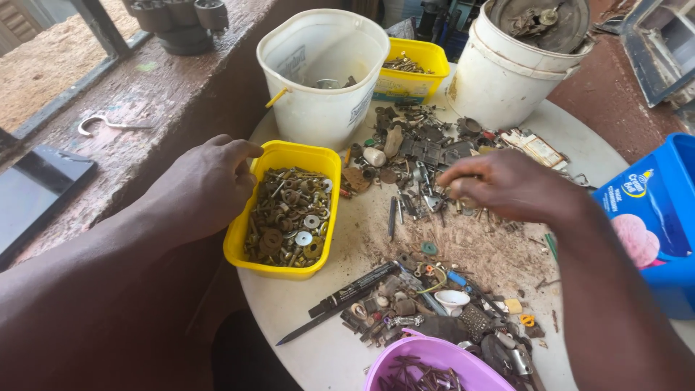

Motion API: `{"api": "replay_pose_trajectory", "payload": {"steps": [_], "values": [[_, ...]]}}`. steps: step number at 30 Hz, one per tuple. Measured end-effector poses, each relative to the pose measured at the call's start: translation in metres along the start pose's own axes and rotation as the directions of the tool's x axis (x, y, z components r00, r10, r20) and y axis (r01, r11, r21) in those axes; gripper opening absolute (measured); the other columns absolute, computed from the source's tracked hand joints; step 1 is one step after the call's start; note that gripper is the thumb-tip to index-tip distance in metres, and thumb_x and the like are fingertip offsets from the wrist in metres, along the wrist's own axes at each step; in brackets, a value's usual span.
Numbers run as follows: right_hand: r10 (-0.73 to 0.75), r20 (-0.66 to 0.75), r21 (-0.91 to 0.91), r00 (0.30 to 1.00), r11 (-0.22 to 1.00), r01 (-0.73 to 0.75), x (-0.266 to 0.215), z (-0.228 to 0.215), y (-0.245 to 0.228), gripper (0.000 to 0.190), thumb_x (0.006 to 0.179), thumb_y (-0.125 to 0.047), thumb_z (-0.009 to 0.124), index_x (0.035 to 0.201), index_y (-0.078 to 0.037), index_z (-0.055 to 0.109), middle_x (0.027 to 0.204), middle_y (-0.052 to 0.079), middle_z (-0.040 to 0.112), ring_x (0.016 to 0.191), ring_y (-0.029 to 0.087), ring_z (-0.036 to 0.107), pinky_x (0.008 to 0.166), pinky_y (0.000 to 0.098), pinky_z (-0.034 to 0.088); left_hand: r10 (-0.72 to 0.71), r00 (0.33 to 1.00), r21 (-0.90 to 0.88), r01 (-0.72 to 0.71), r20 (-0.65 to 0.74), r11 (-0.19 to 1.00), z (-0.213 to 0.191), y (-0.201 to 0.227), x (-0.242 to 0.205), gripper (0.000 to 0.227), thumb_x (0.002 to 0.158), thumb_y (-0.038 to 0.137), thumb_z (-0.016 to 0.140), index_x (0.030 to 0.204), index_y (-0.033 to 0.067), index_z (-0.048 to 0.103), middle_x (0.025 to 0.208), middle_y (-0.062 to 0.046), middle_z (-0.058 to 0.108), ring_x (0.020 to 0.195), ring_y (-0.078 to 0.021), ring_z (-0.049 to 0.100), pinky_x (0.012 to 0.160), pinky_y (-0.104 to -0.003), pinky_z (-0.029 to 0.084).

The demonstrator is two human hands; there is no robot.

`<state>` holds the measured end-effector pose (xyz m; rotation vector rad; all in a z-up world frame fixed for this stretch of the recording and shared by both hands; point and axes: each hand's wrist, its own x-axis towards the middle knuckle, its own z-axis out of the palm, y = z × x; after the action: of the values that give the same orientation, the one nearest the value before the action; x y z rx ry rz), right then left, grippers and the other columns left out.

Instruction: The person sorts a large pile of mixed metal hardware on a table, picking up items by hand and placing them into different colored plastic containers. The person moves parts from the central pile into yellow, blue, and purple bins.

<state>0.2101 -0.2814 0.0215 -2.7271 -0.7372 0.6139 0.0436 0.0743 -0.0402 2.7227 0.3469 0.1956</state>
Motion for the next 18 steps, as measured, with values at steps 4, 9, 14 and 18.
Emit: {"api": "replay_pose_trajectory", "payload": {"steps": [4, 9, 14, 18], "values": [[-0.169, 0.027, 0.019, 0.985, 0.986, 0.168, 0.017, 0.026, -0.004, 0.032, 0.102, -0.018, 0.066, 0.131, -0.01, 0.077, 0.116, 0.017, 0.079, 0.095, 0.031, 0.077, 0.09, 0.0436, 0.06, 0.021, 1.0, -0.006, -0.021, -0.019, 1.0, 0.003, -0.006, 0.004, 0.044, 0.095, 0.016, 0.063, 0.138, 0.0135, 0.071, 0.107, -0.017, 0.071, 0.098, -0.0418, 0.075, 0.076, -0.053, 0.063], [-0.209, 0.064, -0.08, 0.976, 0.974, 0.214, 0.034, 0.046, -0.012, 0.038, 0.098, -0.016, 0.072, 0.136, -0.01, 0.072, 0.12, 0.014, 0.075, 0.095, 0.027, 0.075, 0.087, 0.0403, 0.061, 0.036, 0.999, -0.016, -0.036, -0.031, 0.999, 0.004, -0.008, 0.005, 0.045, 0.094, 0.014, 0.064, 0.138, 0.0125, 0.072, 0.106, -0.016, 0.071, 0.097, -0.0406, 0.075, 0.075, -0.052, 0.064], [-0.215, 0.027, 0.083, 0.976, 0.974, 0.212, 0.047, 0.049, 0.013, 0.033, 0.101, -0.008, 0.066, 0.133, -0.006, 0.074, 0.116, 0.019, 0.078, 0.068, 0.016, 0.07, 0.072, 0.0301, 0.063, 0.029, 1.0, -0.015, -0.03, -0.011, 0.999, 0.003, -0.006, 0.004, 0.045, 0.093, 0.014, 0.066, 0.138, 0.0117, 0.072, 0.105, -0.017, 0.071, 0.097, -0.0415, 0.075, 0.075, -0.052, 0.063], [-0.173, 0.049, 0.257, 0.984, 0.954, 0.155, 0.045, 0.047, 0.021, 0.037, 0.1, -0.005, 0.066, 0.137, -0.001, 0.072, 0.109, 0.021, 0.08, 0.075, 0.021, 0.073, 0.065, 0.0326, 0.06, 0.034, 0.999, -0.011, -0.034, -0.008, 0.999, 0.003, -0.007, 0.005, 0.046, 0.093, 0.013, 0.065, 0.139, 0.0107, 0.071, 0.106, -0.018, 0.071, 0.097, -0.0409, 0.075, 0.073, -0.052, 0.064]]}}
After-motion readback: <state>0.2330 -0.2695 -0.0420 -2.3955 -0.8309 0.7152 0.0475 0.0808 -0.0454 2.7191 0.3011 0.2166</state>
